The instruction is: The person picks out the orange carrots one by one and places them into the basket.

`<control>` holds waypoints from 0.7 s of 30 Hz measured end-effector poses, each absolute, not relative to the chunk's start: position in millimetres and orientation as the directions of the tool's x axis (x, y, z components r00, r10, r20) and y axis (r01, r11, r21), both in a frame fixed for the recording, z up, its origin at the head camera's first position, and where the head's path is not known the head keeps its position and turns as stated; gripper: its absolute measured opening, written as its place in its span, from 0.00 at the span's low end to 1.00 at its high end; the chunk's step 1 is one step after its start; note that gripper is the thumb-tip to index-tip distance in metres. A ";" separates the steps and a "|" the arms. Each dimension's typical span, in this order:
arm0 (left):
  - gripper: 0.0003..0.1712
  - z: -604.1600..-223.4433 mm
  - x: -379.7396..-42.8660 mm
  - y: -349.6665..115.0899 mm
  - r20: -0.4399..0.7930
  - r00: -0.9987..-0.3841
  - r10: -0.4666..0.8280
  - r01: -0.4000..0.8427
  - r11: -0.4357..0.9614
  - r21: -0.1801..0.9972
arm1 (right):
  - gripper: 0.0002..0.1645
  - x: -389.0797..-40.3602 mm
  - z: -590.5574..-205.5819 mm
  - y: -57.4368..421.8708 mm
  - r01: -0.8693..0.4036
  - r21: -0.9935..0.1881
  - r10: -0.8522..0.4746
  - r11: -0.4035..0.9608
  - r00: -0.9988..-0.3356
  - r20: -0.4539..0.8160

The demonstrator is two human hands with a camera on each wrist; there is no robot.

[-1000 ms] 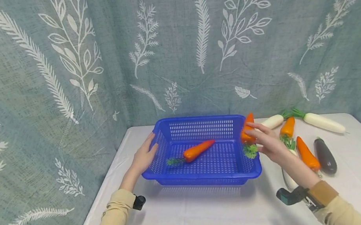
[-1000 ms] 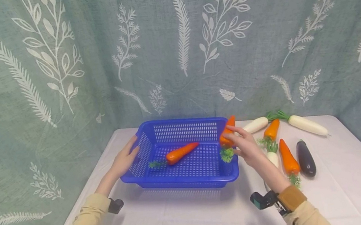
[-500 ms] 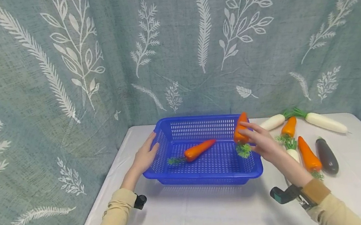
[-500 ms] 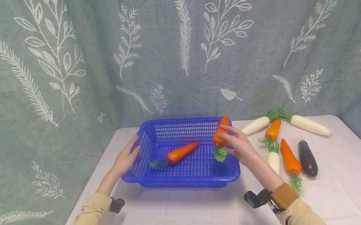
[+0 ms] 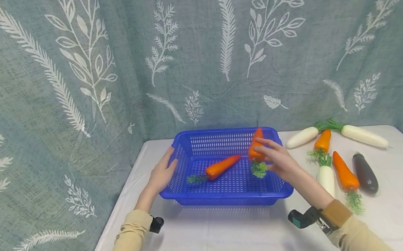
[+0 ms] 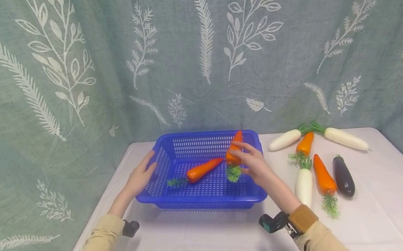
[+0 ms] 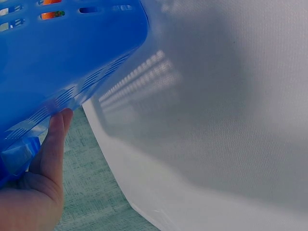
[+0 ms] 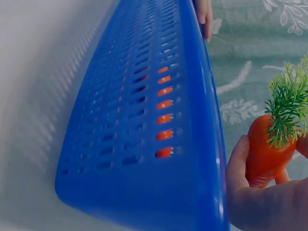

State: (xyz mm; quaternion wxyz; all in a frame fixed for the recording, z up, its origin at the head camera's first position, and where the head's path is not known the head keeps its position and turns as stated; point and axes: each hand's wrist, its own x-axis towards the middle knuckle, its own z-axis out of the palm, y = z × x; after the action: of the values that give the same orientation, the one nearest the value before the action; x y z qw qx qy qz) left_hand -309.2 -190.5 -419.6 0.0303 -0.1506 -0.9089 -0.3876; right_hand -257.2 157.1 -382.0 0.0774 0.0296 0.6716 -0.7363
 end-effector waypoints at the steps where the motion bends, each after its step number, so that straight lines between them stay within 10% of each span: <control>1: 0.30 -419.6 -309.2 -190.7 0.172 -0.952 0.251 0.298 0.654 0.695 | 0.32 -257.7 -382.9 155.4 0.154 -0.984 -0.074 -0.089 -0.986 -0.147; 21: 0.31 -418.7 -308.2 -190.1 0.173 -0.953 0.247 0.295 0.649 0.701 | 0.30 -263.4 -397.0 127.4 0.202 -0.968 -0.043 -0.148 -0.979 -0.198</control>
State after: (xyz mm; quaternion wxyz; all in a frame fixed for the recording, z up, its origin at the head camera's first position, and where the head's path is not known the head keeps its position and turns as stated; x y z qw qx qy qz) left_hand -308.2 -190.1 -418.7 0.0307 -0.1494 -0.9075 -0.3914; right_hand -263.4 127.4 -397.0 0.0810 0.0617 0.6475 -0.7552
